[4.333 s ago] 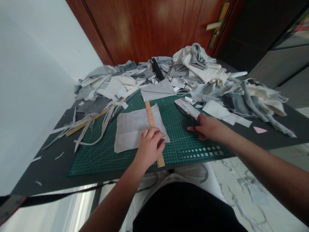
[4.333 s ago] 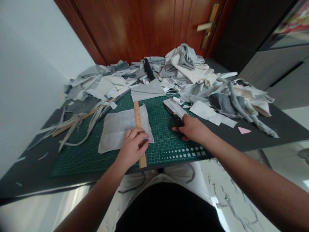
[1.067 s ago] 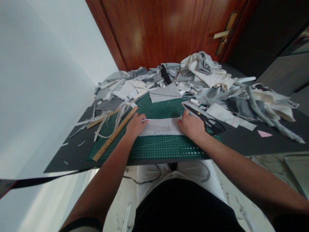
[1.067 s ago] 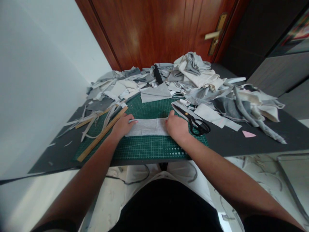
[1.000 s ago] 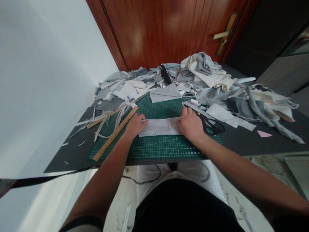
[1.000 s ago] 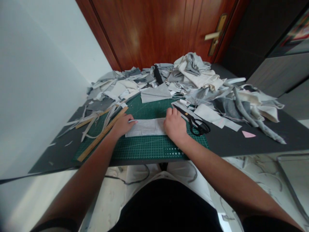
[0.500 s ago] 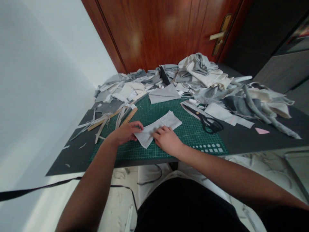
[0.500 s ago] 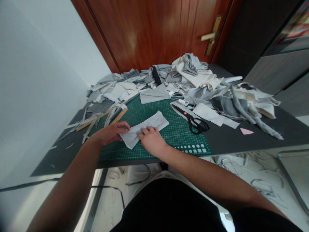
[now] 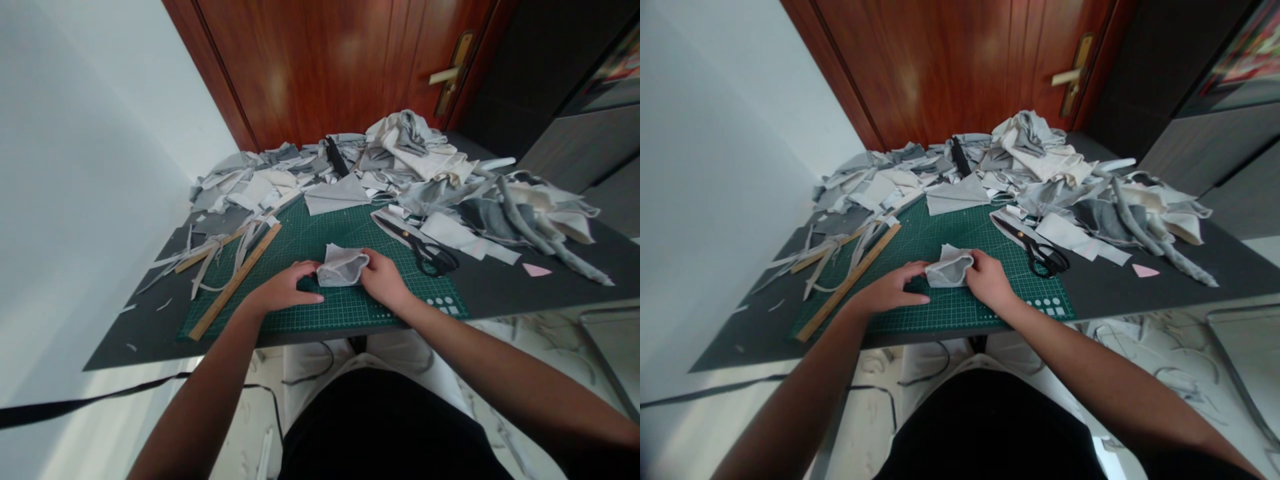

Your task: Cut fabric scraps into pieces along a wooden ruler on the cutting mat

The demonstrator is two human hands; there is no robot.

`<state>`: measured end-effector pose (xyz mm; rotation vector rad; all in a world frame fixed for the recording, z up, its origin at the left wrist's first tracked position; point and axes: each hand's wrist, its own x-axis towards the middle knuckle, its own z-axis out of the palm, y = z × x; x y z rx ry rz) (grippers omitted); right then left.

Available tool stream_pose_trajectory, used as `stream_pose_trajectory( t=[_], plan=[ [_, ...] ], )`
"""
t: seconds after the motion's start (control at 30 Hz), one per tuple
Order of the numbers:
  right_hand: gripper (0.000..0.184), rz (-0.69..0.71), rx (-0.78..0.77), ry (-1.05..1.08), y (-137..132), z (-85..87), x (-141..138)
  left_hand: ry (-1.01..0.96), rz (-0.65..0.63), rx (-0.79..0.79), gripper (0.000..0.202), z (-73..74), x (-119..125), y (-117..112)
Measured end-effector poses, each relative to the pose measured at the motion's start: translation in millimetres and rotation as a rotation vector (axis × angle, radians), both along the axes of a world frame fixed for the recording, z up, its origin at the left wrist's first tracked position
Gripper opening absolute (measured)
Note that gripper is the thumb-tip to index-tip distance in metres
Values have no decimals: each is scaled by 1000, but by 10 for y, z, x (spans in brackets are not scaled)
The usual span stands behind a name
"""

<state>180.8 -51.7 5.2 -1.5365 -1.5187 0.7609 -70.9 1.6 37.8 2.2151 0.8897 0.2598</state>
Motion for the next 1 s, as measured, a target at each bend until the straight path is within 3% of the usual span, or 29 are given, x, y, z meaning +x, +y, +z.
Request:
stream_pose_trajectory(
  t=[0.17,0.27,0.37,0.47,0.57,0.77,0.87,1.0],
  plan=[
    [19,-115,-162,-15,118,15,-63,-147,156,-137,34,-134,229,-59],
    [24,-20,-187,189,117,-49,-73,-307,307,-249,30,-231,366,-52],
    [33,63,-180,287,106,-96,-42,-407,370,-342,32,-318,444,-15],
    [37,-28,-189,63,104,-54,12,-356,410,-304,24,-368,475,21],
    [39,-90,-190,-231,98,52,49,-210,474,-148,19,-380,510,36],
    [31,-146,-259,-611,60,156,17,69,552,111,19,-299,644,-47],
    [27,-164,-60,-699,-15,126,-11,178,568,209,17,-252,694,-118],
    [46,200,283,-711,-162,-1,-14,267,515,267,13,-242,695,-153]
  ],
)
